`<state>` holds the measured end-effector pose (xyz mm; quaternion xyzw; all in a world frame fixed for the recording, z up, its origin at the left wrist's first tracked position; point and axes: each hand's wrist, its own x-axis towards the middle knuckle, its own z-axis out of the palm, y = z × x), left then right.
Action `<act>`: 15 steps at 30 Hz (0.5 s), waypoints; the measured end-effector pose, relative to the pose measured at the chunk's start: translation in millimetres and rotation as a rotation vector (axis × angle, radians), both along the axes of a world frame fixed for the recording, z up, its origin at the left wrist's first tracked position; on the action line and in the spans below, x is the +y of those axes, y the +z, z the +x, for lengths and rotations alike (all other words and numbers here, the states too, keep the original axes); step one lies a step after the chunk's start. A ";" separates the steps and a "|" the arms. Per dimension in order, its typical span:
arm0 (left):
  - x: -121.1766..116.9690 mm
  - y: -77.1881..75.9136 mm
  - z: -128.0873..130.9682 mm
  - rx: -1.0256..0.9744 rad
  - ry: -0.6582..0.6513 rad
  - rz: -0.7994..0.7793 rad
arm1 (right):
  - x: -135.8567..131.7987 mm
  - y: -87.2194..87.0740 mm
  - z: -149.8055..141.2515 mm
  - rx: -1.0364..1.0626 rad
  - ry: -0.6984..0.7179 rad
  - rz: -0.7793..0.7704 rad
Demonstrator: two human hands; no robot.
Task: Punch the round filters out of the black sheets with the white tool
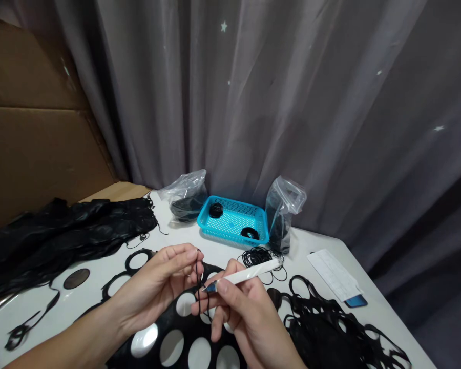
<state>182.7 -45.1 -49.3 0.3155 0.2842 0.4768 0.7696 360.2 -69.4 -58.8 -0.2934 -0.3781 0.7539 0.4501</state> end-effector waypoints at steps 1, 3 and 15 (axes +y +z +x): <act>0.2 -0.3 -0.2 0.000 -0.001 0.002 | 0.0 0.2 0.0 0.002 0.003 0.003; 0.7 -1.1 -0.4 -0.001 -0.006 0.002 | -0.2 0.2 0.3 0.001 0.010 0.010; 0.9 -3.3 0.8 0.003 -0.008 0.017 | -0.7 -1.7 1.4 -0.032 0.000 0.008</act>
